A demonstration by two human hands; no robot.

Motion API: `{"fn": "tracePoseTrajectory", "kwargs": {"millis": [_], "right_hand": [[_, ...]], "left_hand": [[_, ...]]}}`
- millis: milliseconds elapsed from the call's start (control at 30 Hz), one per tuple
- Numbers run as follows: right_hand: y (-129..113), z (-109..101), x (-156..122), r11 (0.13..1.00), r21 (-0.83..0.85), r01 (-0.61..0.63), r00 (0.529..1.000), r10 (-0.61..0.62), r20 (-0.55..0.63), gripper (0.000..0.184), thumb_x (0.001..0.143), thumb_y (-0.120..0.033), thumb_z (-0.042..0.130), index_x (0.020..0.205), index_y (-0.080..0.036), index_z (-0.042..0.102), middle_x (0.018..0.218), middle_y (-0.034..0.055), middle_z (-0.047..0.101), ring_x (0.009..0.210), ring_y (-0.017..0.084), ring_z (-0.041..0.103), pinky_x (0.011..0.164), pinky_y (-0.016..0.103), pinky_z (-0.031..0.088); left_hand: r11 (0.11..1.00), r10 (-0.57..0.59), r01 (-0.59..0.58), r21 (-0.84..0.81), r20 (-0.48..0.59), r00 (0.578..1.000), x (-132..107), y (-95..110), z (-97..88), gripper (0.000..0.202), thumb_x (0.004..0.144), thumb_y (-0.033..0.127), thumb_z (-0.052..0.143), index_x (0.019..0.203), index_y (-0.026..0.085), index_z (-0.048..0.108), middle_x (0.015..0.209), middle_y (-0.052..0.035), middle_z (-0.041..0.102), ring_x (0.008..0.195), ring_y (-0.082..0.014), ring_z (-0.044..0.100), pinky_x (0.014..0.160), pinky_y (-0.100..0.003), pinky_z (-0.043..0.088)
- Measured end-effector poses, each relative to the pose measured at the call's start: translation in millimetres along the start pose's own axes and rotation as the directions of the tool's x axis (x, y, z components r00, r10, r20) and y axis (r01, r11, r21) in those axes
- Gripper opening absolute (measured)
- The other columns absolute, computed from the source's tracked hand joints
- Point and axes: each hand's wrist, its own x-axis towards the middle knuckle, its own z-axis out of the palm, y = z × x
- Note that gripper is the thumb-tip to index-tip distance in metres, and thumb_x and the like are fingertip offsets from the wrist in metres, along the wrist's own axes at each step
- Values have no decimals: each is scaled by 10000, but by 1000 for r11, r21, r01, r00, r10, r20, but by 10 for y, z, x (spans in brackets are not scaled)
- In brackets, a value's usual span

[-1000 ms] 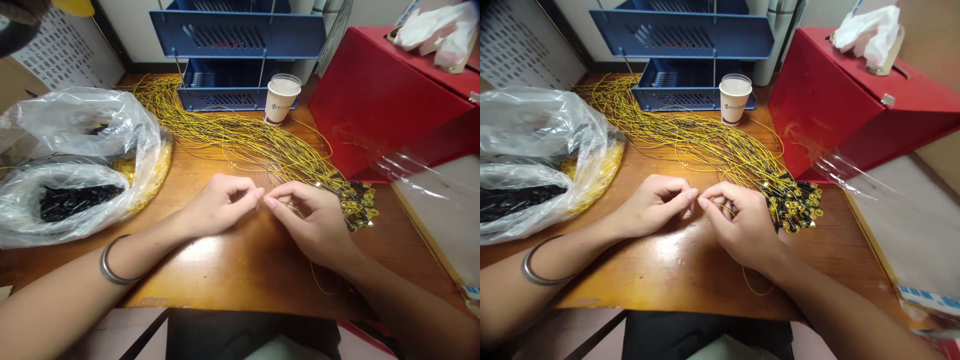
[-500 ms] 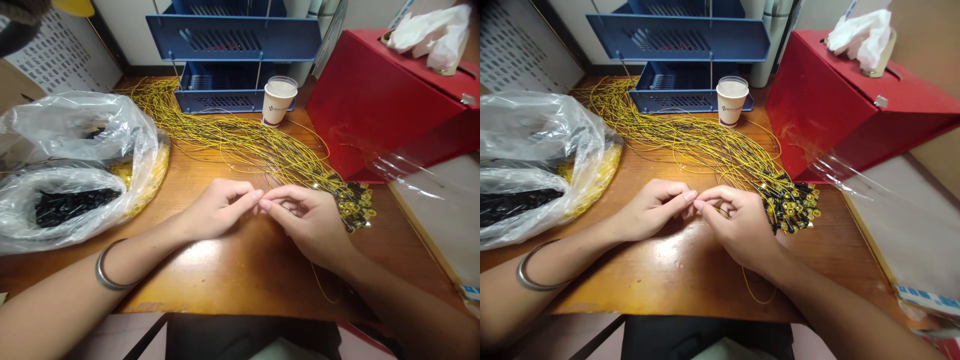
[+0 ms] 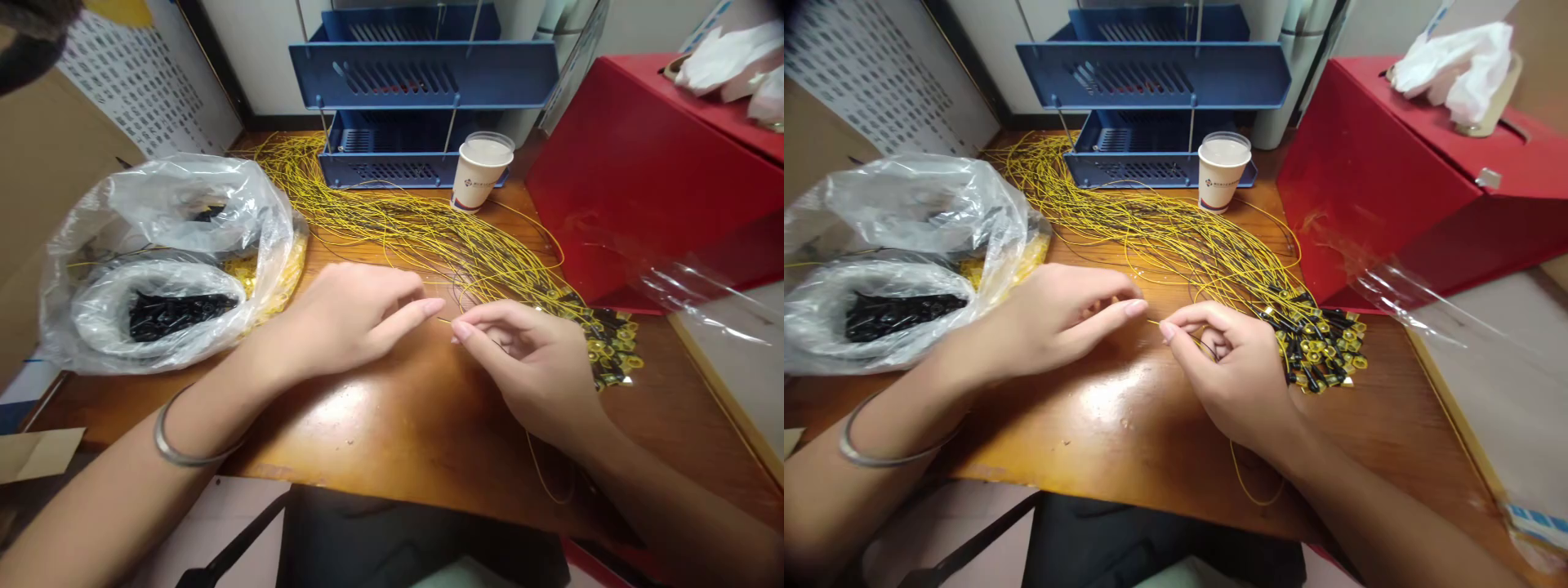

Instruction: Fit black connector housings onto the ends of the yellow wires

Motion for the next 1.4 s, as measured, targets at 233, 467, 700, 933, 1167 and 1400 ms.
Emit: {"fn": "tracePoseTrajectory", "kwargs": {"millis": [233,467,700,933,1167,1400], "right_hand": [[-7,11,14,998,63,-32,999,33,-5,61,826,-238,676,786,-201,704,705,48,700,613,167,663,407,230,380],[-3,37,27,994,94,-49,999,48,12,51,807,-227,678,765,-207,698,692,46,690,610,171,659,395,228,369],[0,44,14,993,100,-55,998,55,6,51,803,-230,687,765,-198,701,711,49,700,606,161,649,391,219,359],[-5,48,13,994,102,-31,1000,31,0,53,803,-228,685,759,-204,701,690,47,700,603,166,652,396,226,371],[-8,45,16,995,93,-25,1000,24,11,52,802,-230,683,771,-196,706,703,53,709,607,167,659,415,229,392],[-21,24,21,995,97,-31,999,32,-5,64,805,-234,674,767,-192,702,719,62,714,620,170,667,410,228,373]], "left_hand": [[435,-587,560,705,-250,770,-597,-251,-721,454,942,501,362,932,198,699,756,-63,611,646,-188,505,603,-265,206],[501,-645,525,688,-108,756,-754,-514,-821,436,945,297,311,1113,173,693,904,-86,701,767,-223,569,716,-296,386],[341,-773,651,679,-191,605,-884,-415,-802,380,869,353,425,1013,227,754,955,-70,748,802,-256,628,655,-284,368],[417,-768,596,687,-85,635,-884,-466,-716,434,875,404,430,1171,291,726,1120,-73,725,856,-300,637,693,-326,394],[472,-775,602,644,-24,632,-790,-470,-751,383,867,366,408,1000,310,763,1067,-100,716,824,-316,607,626,-321,340],[409,-781,629,661,-104,616,-792,-403,-774,459,942,413,297,1110,264,698,1184,-120,676,907,-341,611,622,-318,314]]}}
